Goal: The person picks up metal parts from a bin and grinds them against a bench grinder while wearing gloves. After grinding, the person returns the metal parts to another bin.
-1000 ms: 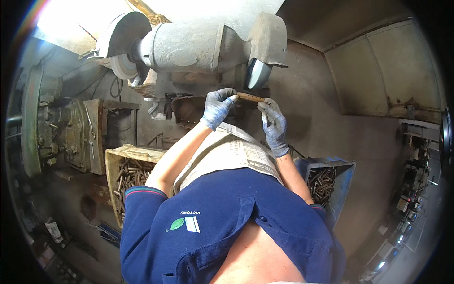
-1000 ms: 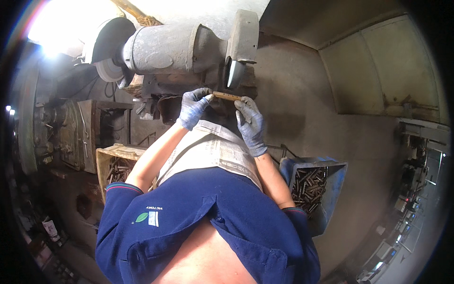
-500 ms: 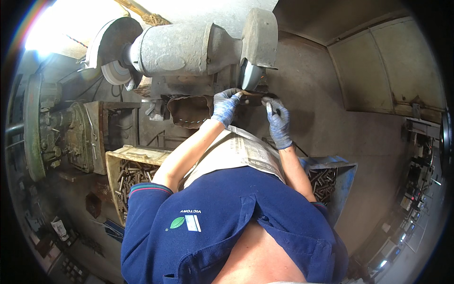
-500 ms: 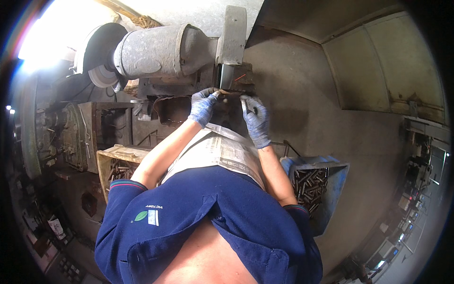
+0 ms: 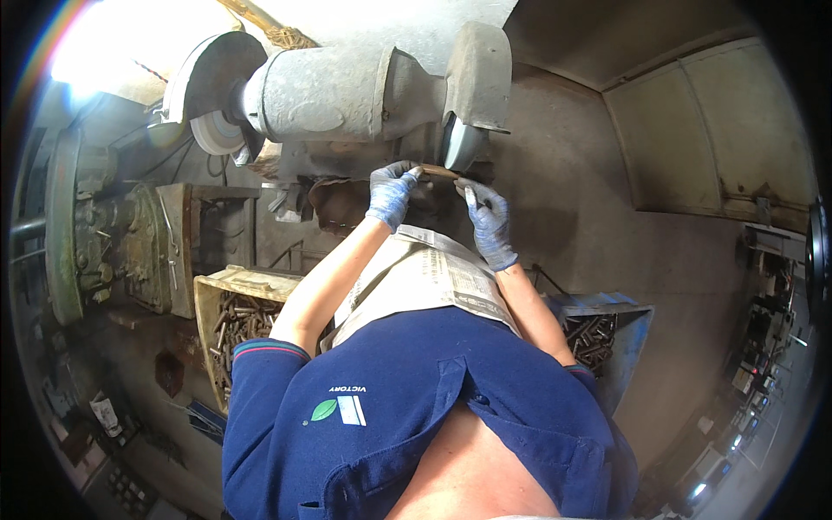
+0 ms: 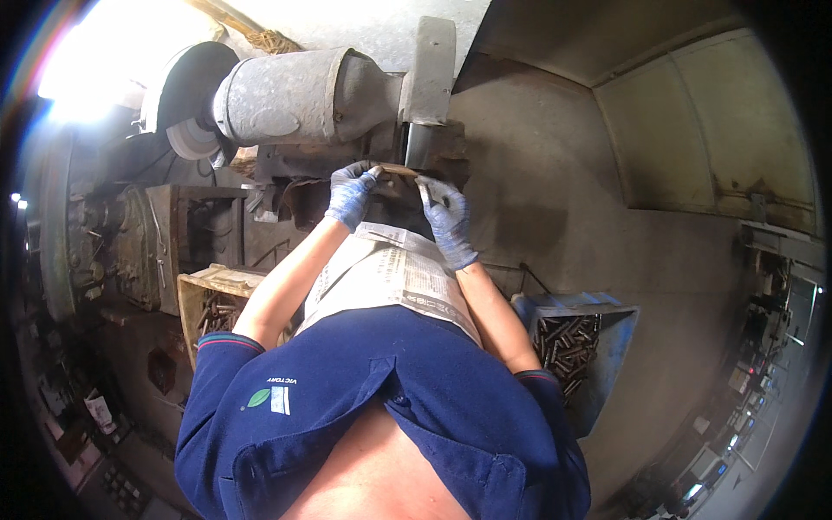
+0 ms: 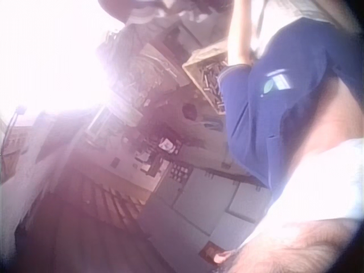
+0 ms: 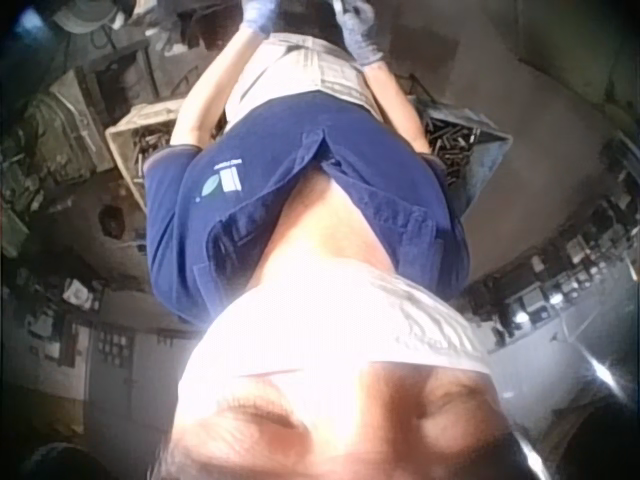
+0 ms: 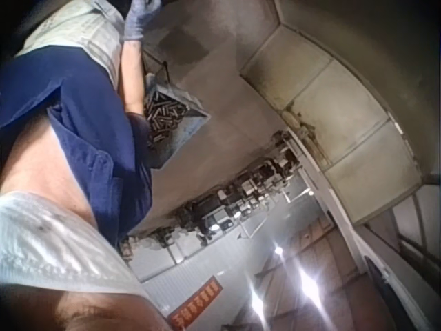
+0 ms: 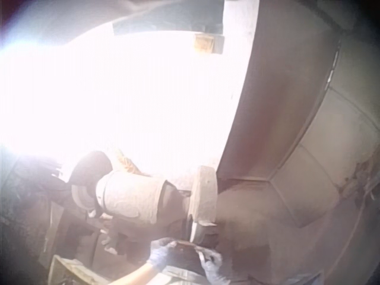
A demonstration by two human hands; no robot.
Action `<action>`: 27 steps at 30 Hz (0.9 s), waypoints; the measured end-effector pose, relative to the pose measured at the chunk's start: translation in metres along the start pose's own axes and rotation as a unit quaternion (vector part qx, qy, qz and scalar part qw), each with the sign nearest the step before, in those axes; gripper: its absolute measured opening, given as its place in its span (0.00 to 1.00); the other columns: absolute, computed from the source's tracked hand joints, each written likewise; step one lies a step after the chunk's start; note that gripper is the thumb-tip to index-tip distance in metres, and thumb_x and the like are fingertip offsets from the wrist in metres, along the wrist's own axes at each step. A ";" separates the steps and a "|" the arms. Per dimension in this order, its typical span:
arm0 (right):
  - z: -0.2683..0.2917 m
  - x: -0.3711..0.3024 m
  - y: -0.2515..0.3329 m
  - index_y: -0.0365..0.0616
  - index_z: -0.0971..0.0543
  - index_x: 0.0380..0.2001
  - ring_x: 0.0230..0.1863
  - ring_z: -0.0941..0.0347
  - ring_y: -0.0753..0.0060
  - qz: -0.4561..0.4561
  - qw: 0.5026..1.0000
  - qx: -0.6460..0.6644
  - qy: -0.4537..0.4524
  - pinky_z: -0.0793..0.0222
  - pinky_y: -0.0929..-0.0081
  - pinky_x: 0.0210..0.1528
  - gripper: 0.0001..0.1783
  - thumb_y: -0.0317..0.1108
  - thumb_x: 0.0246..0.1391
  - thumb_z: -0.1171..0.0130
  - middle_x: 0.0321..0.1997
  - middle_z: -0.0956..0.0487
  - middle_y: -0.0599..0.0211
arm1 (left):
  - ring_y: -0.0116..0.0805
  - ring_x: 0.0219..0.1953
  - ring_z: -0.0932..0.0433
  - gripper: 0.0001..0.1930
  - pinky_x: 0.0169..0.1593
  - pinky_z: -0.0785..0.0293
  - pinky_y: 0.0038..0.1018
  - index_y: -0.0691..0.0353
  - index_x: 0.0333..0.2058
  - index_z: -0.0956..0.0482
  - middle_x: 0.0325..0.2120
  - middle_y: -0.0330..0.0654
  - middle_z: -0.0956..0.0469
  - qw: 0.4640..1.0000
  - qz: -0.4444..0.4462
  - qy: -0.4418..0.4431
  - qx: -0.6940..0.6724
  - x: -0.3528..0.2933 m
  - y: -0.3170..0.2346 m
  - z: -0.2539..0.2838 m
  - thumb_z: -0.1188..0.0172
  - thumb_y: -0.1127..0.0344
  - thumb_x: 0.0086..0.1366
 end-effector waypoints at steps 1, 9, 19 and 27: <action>0.005 -0.001 -0.006 0.39 0.19 0.33 0.34 0.25 0.75 -0.011 1.000 -0.004 -0.007 0.32 0.78 0.38 0.07 0.26 0.49 0.40 0.33 0.19 0.63 | 0.31 0.22 0.23 0.04 0.27 0.23 0.26 0.70 0.32 0.24 0.25 0.44 0.22 1.000 0.005 -0.003 0.020 0.000 0.000 -0.006 0.45 0.74 0.60; 0.032 -0.001 -0.010 0.34 0.22 0.35 0.39 0.27 0.76 -0.091 0.994 0.052 0.007 0.31 0.75 0.48 0.10 0.30 0.56 0.47 0.36 0.22 0.64 | 0.27 0.22 0.23 0.04 0.25 0.26 0.21 0.69 0.30 0.22 0.23 0.42 0.22 1.000 0.024 0.002 0.016 0.003 0.010 -0.031 0.42 0.74 0.58; -0.011 0.000 -0.004 0.32 0.25 0.42 0.46 0.27 0.67 -0.082 0.992 0.056 0.076 0.34 0.72 0.54 0.13 0.31 0.58 0.50 0.44 0.23 0.56 | 0.26 0.22 0.24 0.04 0.24 0.29 0.20 0.69 0.29 0.22 0.21 0.40 0.22 1.000 0.000 -0.026 0.016 0.008 0.000 0.010 0.44 0.75 0.59; -0.024 -0.006 0.007 0.34 0.24 0.43 0.49 0.29 0.65 -0.028 0.991 0.105 0.071 0.36 0.70 0.56 0.13 0.27 0.55 0.47 0.47 0.25 0.56 | 0.29 0.23 0.22 0.05 0.26 0.25 0.23 0.69 0.32 0.23 0.24 0.43 0.21 0.996 -0.070 0.002 0.063 0.000 -0.012 0.027 0.44 0.73 0.60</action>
Point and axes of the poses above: each hand's wrist, its own x-axis towards the middle knuckle, its own z-axis out of the back of the hand, y = z × x, the point moved 4 cm from there along x, towards the middle knuckle
